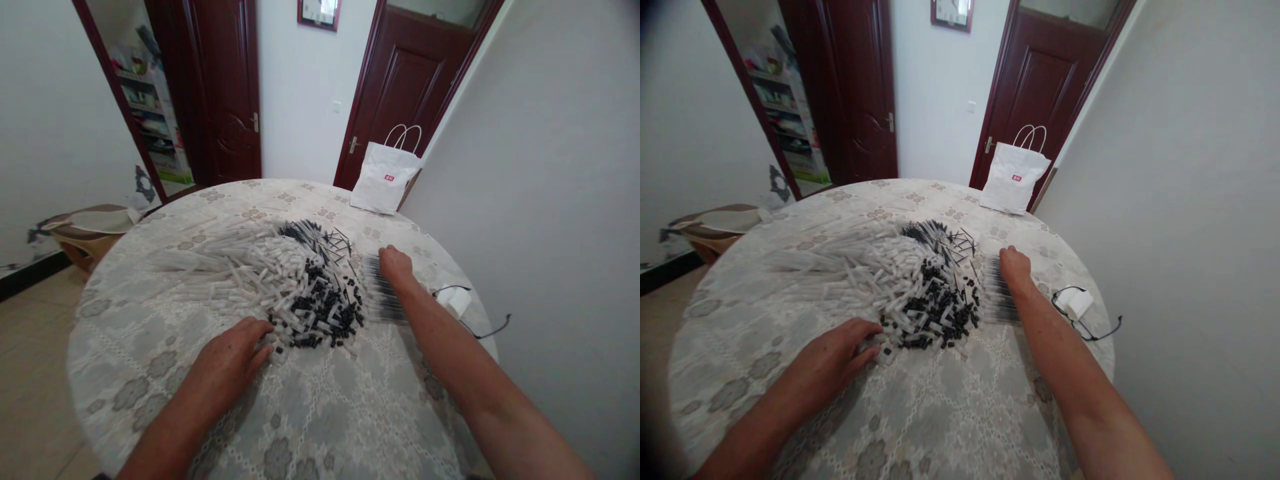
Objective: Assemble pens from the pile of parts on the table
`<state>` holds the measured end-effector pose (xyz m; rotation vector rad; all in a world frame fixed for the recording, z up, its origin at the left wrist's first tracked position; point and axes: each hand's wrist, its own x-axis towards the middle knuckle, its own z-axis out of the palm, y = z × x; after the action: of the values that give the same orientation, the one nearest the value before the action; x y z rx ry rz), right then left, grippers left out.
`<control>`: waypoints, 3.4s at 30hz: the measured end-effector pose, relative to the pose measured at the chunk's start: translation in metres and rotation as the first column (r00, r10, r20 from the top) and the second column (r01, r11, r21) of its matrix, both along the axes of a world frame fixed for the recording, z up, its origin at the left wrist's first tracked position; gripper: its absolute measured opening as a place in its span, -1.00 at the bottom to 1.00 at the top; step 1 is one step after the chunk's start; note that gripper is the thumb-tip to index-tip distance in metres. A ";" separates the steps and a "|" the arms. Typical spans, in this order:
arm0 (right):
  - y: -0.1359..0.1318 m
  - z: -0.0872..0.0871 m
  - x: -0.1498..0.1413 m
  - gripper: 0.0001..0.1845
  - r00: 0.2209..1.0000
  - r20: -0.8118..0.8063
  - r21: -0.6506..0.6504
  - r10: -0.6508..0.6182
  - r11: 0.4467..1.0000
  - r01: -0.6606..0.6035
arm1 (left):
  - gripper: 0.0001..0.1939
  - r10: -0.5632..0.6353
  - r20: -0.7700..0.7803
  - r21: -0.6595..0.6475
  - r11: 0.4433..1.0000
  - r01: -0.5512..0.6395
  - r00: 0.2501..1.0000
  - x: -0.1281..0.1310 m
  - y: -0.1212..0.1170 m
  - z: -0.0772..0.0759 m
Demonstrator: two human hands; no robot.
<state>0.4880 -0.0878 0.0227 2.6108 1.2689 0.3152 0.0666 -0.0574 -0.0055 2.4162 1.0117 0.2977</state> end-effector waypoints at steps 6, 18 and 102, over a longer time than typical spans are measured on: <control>0.010 -0.007 0.006 -0.57 0.999 -0.010 -0.002 -0.034 0.999 0.034 | -0.69 -0.050 -0.028 -0.016 0.999 0.049 0.998 -0.005 0.001 0.001; -0.009 0.006 -0.028 -0.55 1.000 -0.021 0.080 -0.017 0.997 0.018 | -0.75 -0.028 0.036 -0.016 0.999 0.028 0.999 -0.004 0.001 -0.002; -0.079 -0.019 -0.127 -0.84 0.664 0.199 0.694 0.721 0.374 -0.615 | -0.49 0.318 0.081 0.316 0.891 -0.326 0.945 -0.003 0.063 -0.005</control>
<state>0.3606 -0.1669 0.0038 2.4525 2.7439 0.9621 0.0638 0.0060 -0.0109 2.5097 1.4528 0.6596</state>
